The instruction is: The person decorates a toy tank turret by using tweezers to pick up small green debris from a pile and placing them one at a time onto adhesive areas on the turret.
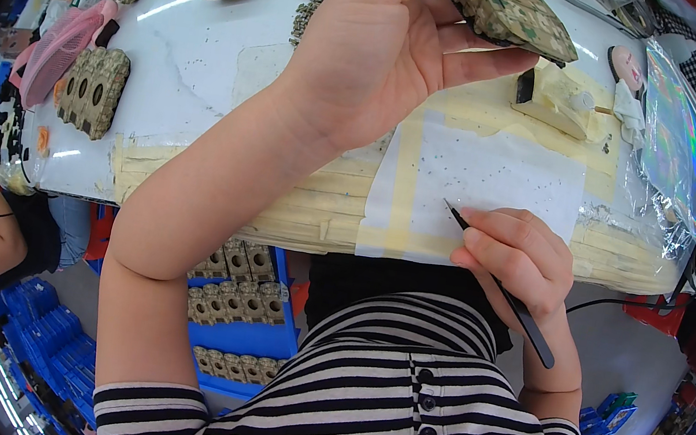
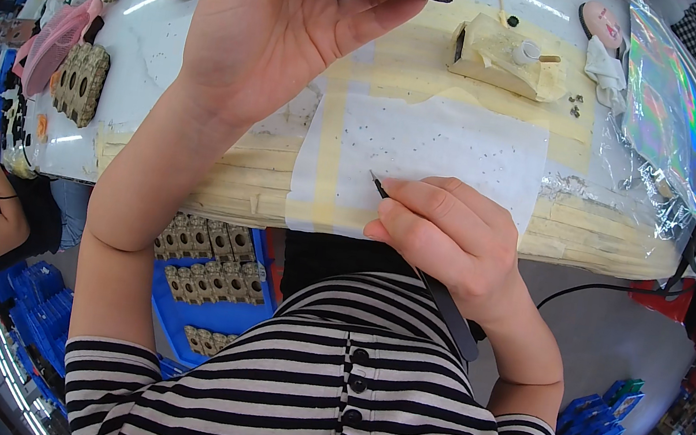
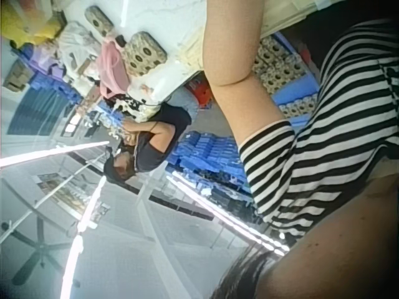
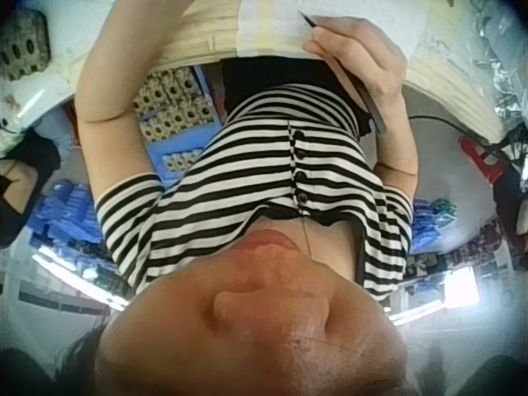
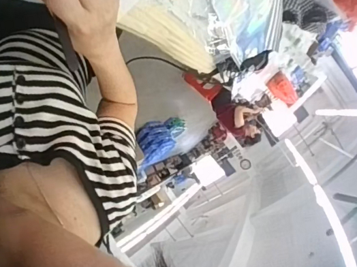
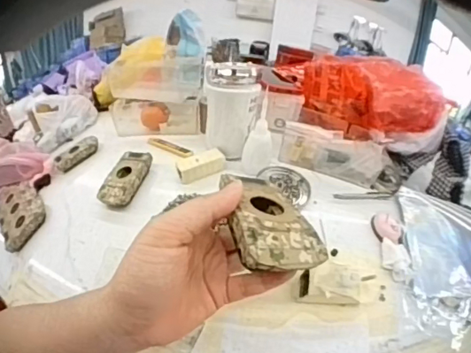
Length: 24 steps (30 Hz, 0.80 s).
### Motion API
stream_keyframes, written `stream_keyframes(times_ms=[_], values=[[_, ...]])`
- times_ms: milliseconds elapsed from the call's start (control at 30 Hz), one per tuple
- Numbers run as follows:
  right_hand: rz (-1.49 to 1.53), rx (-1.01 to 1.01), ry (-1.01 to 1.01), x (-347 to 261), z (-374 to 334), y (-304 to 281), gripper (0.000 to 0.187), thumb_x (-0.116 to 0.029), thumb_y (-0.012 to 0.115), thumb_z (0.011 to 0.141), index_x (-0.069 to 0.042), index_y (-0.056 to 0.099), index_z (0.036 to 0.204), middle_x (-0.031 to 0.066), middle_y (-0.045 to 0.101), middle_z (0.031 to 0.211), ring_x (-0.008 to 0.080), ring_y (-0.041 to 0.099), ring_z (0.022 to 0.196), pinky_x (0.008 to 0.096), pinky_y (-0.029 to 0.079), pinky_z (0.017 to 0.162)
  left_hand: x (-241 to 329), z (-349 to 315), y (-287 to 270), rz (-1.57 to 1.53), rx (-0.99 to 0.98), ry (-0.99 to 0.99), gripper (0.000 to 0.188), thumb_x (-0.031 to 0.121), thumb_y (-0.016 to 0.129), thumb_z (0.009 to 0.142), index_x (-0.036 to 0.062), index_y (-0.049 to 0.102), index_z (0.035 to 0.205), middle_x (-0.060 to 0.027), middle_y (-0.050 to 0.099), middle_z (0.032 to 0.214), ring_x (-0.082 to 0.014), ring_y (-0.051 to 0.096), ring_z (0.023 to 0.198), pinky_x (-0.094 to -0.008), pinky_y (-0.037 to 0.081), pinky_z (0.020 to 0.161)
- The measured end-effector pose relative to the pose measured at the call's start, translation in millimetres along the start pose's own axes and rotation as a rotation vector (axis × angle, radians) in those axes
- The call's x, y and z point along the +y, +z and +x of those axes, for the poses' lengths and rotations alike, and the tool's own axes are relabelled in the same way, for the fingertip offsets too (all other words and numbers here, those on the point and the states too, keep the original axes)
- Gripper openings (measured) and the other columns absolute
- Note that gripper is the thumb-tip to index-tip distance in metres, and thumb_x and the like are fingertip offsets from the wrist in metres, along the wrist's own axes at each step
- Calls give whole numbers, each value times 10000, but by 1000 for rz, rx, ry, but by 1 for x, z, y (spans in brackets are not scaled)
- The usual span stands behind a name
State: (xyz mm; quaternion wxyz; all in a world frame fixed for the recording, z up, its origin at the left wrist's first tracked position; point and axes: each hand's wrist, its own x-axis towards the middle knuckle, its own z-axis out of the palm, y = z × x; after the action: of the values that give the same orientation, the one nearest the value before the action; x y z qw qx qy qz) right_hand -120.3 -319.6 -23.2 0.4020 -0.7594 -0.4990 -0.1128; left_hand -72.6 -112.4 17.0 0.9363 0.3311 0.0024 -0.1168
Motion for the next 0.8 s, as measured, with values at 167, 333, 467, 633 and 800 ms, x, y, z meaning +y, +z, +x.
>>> stream_keyframes(times_ms=[167,333,467,633,800], values=[[-5,0,-4,0,0,0,252,-107,762,645,-10,603,814,131,637,829,226,619,635,281,505,532,-1,4,-8,-32,-60,-10,394,285,370,976,-17,422,1224,-160,558,1147,-259,581,1053,-390,491,928],[-2,3,-7,0,-1,0,254,-109,764,643,-10,603,813,131,637,831,224,621,639,282,505,531,0,0,-2,-20,-21,-4,394,283,365,977,-17,422,1226,-161,559,1146,-261,581,1055,-389,490,929],[33,-47,53,-3,-3,-4,262,-81,747,702,-26,580,896,150,646,879,255,629,685,301,514,597,0,-1,-2,-37,-44,-4,398,284,364,977,-19,419,1230,-164,560,1149,-261,583,1053,-386,491,927],[149,-38,152,-5,0,-12,233,-110,732,748,-10,566,878,175,645,892,236,644,716,293,523,615,-1,3,-6,-16,-42,-14,406,290,362,978,-19,415,1237,-162,562,1153,-257,581,1062,-389,484,935],[512,187,442,-10,3,-25,198,-43,728,755,24,574,860,161,650,868,224,662,755,286,532,666,0,0,-1,-49,-31,4,402,280,375,967,-40,441,1201,-194,575,1109,-271,602,1013,-381,527,880]])
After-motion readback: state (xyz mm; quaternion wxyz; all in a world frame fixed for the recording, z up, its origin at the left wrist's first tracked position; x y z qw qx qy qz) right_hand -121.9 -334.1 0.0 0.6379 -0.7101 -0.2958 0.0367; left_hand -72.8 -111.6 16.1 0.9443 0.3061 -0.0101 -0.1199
